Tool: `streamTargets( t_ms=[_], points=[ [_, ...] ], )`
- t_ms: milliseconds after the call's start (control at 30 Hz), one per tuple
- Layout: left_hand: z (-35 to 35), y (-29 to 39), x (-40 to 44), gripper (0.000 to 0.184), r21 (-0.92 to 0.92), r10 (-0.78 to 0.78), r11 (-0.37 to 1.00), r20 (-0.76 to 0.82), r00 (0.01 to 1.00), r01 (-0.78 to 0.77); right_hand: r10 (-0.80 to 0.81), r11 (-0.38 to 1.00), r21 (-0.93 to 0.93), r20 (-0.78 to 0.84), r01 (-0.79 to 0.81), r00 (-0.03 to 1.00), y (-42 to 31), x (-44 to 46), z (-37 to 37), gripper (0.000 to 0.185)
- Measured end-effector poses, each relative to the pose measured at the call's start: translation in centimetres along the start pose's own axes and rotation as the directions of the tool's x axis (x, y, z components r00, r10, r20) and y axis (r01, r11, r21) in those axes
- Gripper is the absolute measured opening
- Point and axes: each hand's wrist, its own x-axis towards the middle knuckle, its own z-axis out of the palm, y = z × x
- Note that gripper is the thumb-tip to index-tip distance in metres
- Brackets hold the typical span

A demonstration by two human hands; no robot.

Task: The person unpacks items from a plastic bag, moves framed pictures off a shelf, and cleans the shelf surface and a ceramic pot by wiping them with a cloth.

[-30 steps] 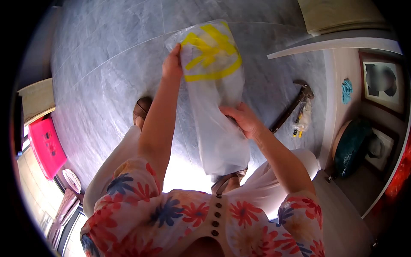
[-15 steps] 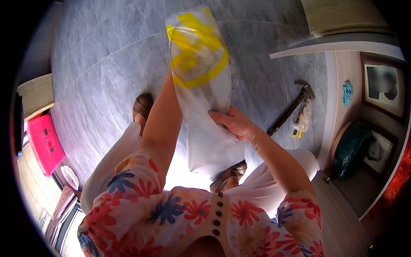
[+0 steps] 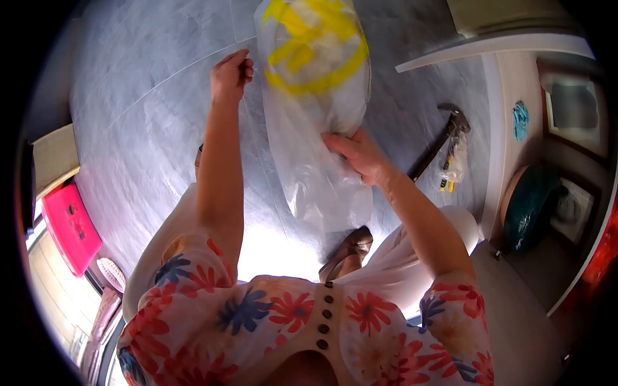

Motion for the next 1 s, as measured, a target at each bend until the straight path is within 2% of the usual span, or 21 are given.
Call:
streamTargets(
  t_ms=[67, 167, 200, 300, 400, 467, 500, 600, 700, 800, 867, 900, 1000],
  points=[
    [0.6, 1.0, -1.9, 0.025, -0.008, 0.015, 1.0, 0.015, 1.0, -0.015, 0.001, 1.0, 0.009, -0.08, -0.001, 0.997, -0.6, 0.0, 0.2, 0.038],
    [4.3, 1.5, -5.2, 0.028, -0.019, -0.08, 0.996, 0.143, 0.986, 0.084, -0.027, 1.0, 0.0, -0.135, 0.027, 0.99, -1.0, 0.5, 0.3, 0.037],
    [5.2, 0.6, -5.2, 0.029, -0.052, -0.064, 0.996, 0.192, 0.979, 0.075, -0.038, 0.999, -0.008, -0.143, 0.037, 0.989, -0.9, 0.6, 0.3, 0.037],
    [7.1, -1.7, -4.6, 0.031, -0.209, -0.028, 0.974, 0.283, 0.959, 0.09, -0.01, 0.994, -0.108, -0.117, -0.003, 0.993, -1.3, 0.6, 0.3, 0.039],
    [8.0, -3.1, -3.8, 0.03, -0.417, -0.028, 0.892, 0.33, 0.944, 0.172, -0.04, 0.999, -0.033, -0.047, 0.039, 0.998, -1.3, 0.2, 0.5, 0.046],
    [7.5, -3.8, -2.5, 0.028, -0.495, -0.013, 0.838, 0.401, 0.916, 0.229, -0.028, 0.994, -0.101, 0.012, 0.029, 1.0, -1.3, 0.2, -0.1, 0.045],
    [7.2, -3.7, -2.1, 0.027, -0.498, -0.018, 0.841, 0.364, 0.931, 0.211, -0.022, 0.99, -0.135, 0.042, 0.027, 0.999, -1.2, 0.2, -0.4, 0.044],
    [5.8, -2.8, -0.7, 0.025, -0.516, -0.021, 0.843, 0.256, 0.966, 0.155, -0.125, 0.955, -0.252, 0.131, 0.155, 0.983, -0.5, -0.2, -2.0, 0.049],
    [4.3, -1.5, 1.0, 0.025, -0.538, -0.02, 0.834, 0.19, 0.982, 0.121, -0.051, 0.949, -0.302, 0.126, 0.087, 0.991, -0.3, -0.7, -3.1, 0.052],
    [4.0, -0.6, 1.3, 0.025, -0.561, -0.045, 0.818, 0.158, 0.986, 0.127, 0.18, 0.913, -0.384, 0.071, -0.14, 0.981, -1.1, -0.7, -3.8, 0.043],
    [4.0, 0.0, 0.8, 0.025, -0.566, -0.061, 0.811, 0.166, 0.984, 0.146, 0.095, 0.891, -0.45, 0.055, -0.06, 0.994, -1.0, -0.6, -3.8, 0.036],
    [4.1, 0.0, 0.6, 0.026, -0.543, -0.078, 0.825, 0.171, 0.982, 0.16, 0.051, 0.875, -0.483, 0.049, -0.021, 0.997, -1.0, -0.6, -3.8, 0.032],
    [4.5, -0.7, 0.3, 0.026, -0.475, -0.139, 0.853, 0.195, 0.971, 0.217, -0.09, 0.557, -0.83, -0.079, -0.015, 0.993, -2.5, -1.1, -2.6, 0.027]
  ],
)
